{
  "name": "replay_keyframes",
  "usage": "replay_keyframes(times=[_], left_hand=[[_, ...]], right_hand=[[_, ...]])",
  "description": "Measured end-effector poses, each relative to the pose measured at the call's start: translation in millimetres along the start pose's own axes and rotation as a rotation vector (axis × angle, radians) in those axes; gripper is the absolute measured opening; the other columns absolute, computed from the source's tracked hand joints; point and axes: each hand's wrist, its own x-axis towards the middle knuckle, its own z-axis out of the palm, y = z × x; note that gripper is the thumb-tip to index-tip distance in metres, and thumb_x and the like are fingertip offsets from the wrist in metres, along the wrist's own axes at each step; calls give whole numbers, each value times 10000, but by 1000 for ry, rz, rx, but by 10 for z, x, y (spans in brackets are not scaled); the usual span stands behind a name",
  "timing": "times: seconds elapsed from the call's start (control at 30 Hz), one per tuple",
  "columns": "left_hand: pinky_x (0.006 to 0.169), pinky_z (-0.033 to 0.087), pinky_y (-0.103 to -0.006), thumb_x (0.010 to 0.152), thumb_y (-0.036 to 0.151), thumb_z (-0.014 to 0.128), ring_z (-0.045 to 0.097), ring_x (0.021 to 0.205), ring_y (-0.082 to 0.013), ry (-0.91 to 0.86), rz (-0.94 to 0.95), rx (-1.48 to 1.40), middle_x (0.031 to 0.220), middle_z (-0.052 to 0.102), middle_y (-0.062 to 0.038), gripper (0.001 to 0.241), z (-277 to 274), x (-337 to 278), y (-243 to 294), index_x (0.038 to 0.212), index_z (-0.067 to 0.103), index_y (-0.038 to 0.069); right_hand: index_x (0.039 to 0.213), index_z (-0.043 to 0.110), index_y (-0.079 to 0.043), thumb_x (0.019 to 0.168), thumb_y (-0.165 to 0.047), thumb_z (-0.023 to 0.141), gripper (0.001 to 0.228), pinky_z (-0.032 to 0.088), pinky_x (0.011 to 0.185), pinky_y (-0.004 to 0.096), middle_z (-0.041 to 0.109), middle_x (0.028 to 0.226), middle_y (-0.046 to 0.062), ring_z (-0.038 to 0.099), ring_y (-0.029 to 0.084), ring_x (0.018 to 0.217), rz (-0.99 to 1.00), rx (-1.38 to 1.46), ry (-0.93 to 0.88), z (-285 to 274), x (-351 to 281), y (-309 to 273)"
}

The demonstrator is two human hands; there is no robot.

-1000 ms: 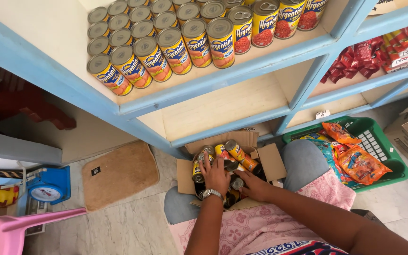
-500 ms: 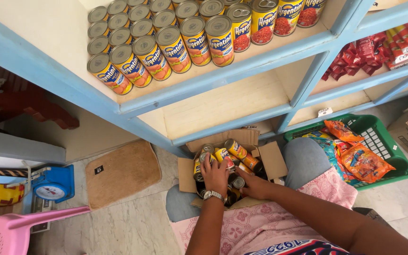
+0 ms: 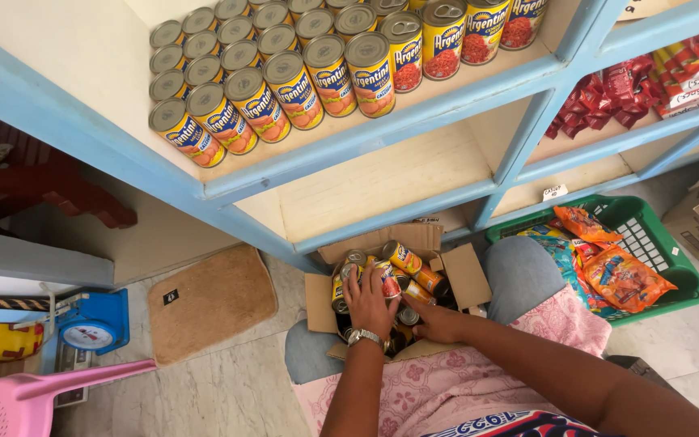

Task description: Organizing and stocking canned goods onto a store shelf from a cardboard box.

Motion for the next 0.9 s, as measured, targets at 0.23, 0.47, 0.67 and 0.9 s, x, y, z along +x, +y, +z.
replay_keyframes(times=[0.23,0.47,0.67,0.9], left_hand=[[1189,143,-592,640,325,924,248,1463,-384,-40,-45,9,1466,432,-124,1033,-124,14,74,1497,401,80],[1192,153,-607,738,322,874,306,1447,-392,54,-30,-75,1264,603,-119,539,-1,5,-37,1157,611,109],[1234,115,-611,770,264,840,213,1530,-405,-85,-43,-8,1193,651,-138,381,5,-41,-67,1039,647,75],[1190,113,-613,744,171,818,188,1499,-432,22,83,18,1501,494,-183,246,-151,-57,68,911,709,27]], right_hand=[[1620,-89,-105,909,-189,641,1022,497,1031,386,598,1338,270,642,359,1193,-12,77,3,147,218,379],[1604,-9,-98,906,-162,666,973,442,1100,386,513,1485,225,559,324,1320,-143,183,59,245,450,709],[1615,41,-208,942,-182,651,909,435,1113,433,445,1574,107,491,245,1384,-23,497,114,127,480,790],[1580,267,-307,914,-184,637,773,499,964,465,518,1501,5,580,193,1246,185,856,101,43,454,814]])
